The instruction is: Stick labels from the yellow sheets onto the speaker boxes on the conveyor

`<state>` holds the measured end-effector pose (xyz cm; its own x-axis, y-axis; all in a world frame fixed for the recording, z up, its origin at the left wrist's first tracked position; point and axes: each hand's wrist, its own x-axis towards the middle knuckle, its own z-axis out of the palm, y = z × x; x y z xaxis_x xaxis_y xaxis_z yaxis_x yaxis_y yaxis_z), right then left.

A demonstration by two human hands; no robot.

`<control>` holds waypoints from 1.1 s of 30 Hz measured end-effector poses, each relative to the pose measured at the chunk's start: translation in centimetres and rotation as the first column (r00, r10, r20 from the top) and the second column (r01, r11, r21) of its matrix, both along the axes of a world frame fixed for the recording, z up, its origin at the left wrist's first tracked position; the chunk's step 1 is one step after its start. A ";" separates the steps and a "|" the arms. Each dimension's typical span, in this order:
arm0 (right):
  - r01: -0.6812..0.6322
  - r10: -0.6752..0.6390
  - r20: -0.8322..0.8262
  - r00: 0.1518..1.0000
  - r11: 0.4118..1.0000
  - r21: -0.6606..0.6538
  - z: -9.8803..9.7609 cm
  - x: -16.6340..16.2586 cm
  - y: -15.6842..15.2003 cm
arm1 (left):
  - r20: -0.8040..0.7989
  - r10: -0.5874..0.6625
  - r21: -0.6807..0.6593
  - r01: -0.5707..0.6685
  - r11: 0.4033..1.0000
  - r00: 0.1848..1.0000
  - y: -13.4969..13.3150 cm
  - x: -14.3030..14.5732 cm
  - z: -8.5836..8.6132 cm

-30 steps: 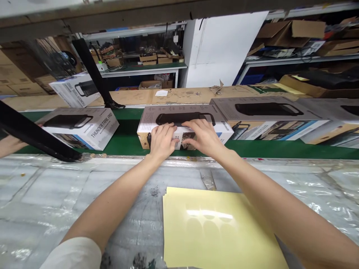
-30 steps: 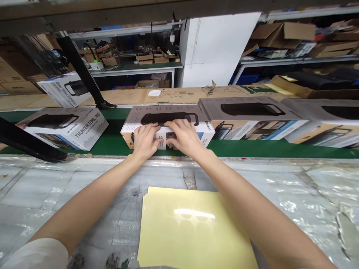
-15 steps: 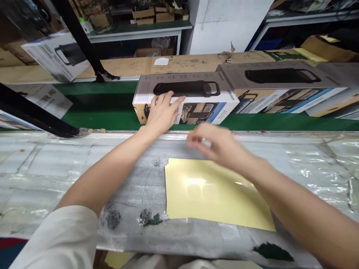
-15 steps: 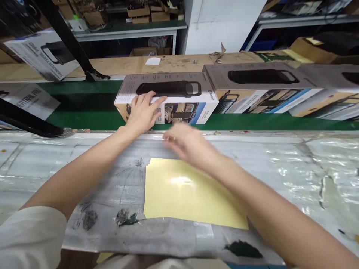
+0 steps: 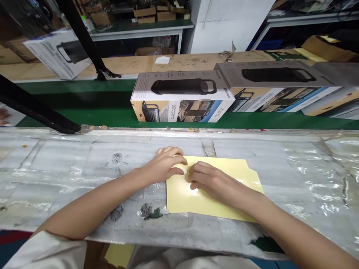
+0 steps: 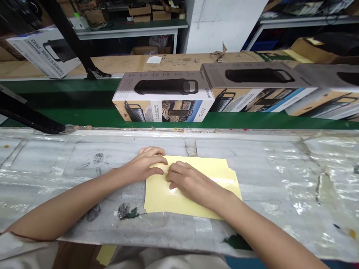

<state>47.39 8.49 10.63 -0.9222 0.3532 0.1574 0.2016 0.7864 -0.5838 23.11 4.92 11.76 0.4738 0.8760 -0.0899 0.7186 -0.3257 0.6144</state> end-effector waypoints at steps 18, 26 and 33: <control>0.075 -0.100 0.016 0.995 0.627 -0.775 4.8 1.6 7.1 | -0.196 -0.297 0.586 0.355 0.729 0.934 -0.8 -0.4 0.9; 0.150 -0.275 -0.228 0.934 0.881 -0.449 11.6 -13.0 17.7 | 0.701 0.613 0.053 -0.885 0.463 0.363 11.8 -13.1 6.2; -0.015 -0.143 -0.305 0.941 0.886 -0.463 11.5 -26.3 23.5 | 0.799 0.599 -0.549 -0.465 0.695 -0.047 14.5 -14.3 3.7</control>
<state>21.05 31.98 22.12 -0.8207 0.5143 0.2489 -0.0189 0.4110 -0.9114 8.84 19.46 15.49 -0.3499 0.9285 -0.1239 -0.4261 -0.0400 0.9038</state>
